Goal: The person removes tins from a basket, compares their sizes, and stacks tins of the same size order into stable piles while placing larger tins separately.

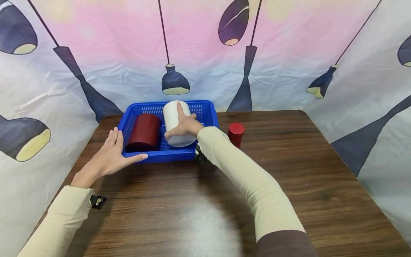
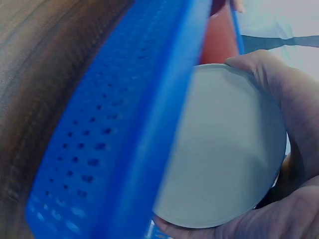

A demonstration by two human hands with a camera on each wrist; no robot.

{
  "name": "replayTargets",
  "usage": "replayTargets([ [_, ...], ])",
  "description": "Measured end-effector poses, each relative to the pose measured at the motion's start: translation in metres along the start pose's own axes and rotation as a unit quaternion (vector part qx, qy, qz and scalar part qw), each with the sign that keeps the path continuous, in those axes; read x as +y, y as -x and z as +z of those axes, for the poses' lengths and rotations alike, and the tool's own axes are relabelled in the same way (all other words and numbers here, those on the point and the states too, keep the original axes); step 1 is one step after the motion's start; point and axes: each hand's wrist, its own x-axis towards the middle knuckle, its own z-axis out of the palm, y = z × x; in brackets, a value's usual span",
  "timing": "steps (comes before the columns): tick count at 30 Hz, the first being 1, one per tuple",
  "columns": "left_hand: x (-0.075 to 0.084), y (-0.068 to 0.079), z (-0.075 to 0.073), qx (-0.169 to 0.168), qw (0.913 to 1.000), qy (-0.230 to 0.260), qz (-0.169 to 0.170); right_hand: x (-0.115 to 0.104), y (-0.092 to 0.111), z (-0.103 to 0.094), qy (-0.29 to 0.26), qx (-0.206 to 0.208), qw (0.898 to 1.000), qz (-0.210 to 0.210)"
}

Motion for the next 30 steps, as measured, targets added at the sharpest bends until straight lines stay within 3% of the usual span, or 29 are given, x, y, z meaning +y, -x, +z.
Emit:
replayTargets([
  [20, 0.000, -0.002, 0.000, 0.009, 0.9999, -0.002, 0.010, -0.004, 0.031, -0.069, -0.039, 0.081, 0.994, -0.054],
  [30, 0.000, 0.000, 0.001, 0.007, 0.9999, -0.001, 0.011, 0.016, 0.051, -0.104, -0.110, 0.097, 0.986, -0.083],
])
